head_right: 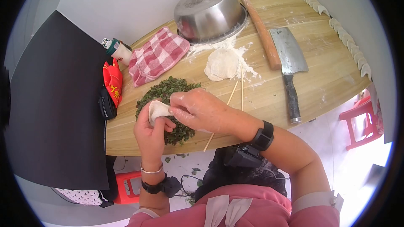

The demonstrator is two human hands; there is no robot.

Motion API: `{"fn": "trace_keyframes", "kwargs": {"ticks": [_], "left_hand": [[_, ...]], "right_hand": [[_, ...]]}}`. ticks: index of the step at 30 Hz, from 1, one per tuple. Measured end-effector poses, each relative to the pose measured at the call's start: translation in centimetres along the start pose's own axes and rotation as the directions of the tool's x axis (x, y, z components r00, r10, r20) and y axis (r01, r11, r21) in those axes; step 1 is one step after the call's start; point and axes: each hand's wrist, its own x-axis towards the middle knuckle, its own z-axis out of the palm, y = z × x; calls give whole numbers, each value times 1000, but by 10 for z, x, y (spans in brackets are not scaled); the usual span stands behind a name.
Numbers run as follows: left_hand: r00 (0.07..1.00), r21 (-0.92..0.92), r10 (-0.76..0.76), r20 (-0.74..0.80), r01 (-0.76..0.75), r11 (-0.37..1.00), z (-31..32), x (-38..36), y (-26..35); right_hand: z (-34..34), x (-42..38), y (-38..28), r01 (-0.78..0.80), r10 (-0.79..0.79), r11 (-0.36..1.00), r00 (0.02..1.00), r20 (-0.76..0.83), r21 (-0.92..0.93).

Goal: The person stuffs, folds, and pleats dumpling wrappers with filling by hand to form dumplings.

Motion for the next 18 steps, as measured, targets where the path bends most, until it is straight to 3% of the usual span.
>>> {"fn": "trace_keyframes", "kwargs": {"ticks": [2,4,6,7,9,10,12,14,18], "left_hand": [[1000,-7,8,-23,-8,1000,6,0,9],[999,-12,16,-47,-16,1000,5,2,7],[950,375,311,8,-291,880,0,6,-3],[950,375,311,8,-291,880,1,7,-3],[897,363,436,69,-430,826,5,9,-1],[897,362,436,71,-430,827,10,7,2],[954,17,298,-6,-298,954,18,2,9],[966,-35,257,-11,-257,966,14,0,3],[990,-30,131,45,-130,991,-6,-5,-3]], "right_hand": [[-1,1,1,-79,79,997,971,226,-10],[-2,0,-8,-121,109,991,979,170,60],[0,-1,-10,-160,145,978,983,113,131],[4,-2,-4,-107,94,980,992,82,170],[11,-2,7,-55,46,976,998,47,210],[13,-2,13,-18,12,983,999,37,183],[11,-1,15,18,-22,988,999,28,154],[6,0,11,-226,187,948,965,183,223],[3,0,11,-128,111,981,987,116,143]]}}
